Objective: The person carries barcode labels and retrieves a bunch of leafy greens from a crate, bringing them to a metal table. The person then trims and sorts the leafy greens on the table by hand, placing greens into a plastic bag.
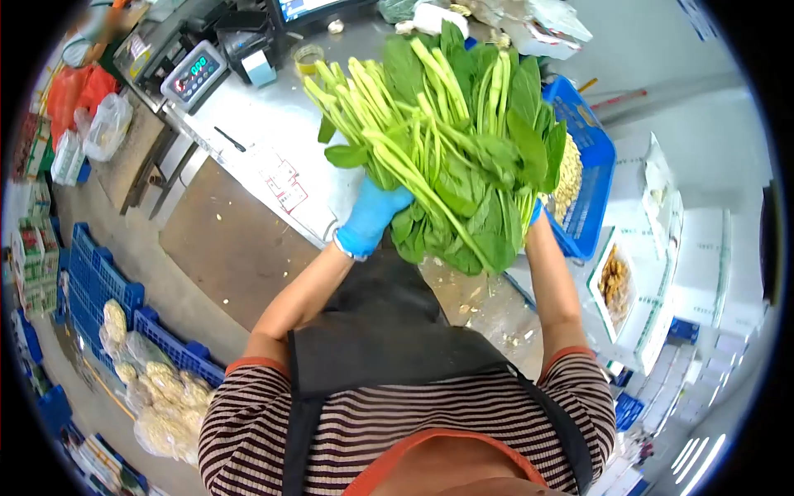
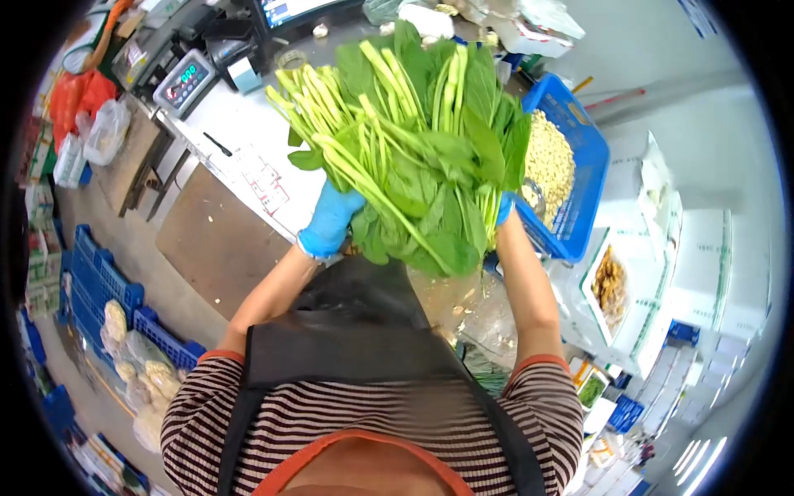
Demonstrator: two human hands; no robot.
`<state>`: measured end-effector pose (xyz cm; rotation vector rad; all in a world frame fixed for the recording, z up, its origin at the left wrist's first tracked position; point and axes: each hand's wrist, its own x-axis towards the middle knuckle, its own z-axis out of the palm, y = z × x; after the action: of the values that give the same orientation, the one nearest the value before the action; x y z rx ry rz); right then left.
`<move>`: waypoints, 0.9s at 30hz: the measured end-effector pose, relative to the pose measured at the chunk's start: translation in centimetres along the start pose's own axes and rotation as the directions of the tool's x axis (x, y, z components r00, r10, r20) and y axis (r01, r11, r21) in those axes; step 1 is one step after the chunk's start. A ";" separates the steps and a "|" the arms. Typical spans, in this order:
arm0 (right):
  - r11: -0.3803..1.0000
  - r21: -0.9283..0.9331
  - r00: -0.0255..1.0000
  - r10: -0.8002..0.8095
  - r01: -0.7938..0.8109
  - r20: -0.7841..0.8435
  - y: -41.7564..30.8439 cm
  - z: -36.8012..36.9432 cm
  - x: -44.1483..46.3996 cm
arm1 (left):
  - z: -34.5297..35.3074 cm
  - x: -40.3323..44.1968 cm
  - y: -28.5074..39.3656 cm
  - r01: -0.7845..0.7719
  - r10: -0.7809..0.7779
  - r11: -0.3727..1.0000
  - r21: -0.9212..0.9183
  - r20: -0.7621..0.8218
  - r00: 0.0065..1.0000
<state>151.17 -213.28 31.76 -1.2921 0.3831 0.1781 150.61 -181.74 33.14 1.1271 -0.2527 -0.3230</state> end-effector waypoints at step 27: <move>0.646 -0.707 0.958 -0.202 0.287 0.204 -5.3 3.2 32.4 | -9.8 9.1 -16.4 0.602 -0.586 0.772 -0.202 -0.592 0.553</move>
<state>183.50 -214.38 25.08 -2.1172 0.0140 0.1748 160.51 -183.35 14.54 1.2603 0.7675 -0.5220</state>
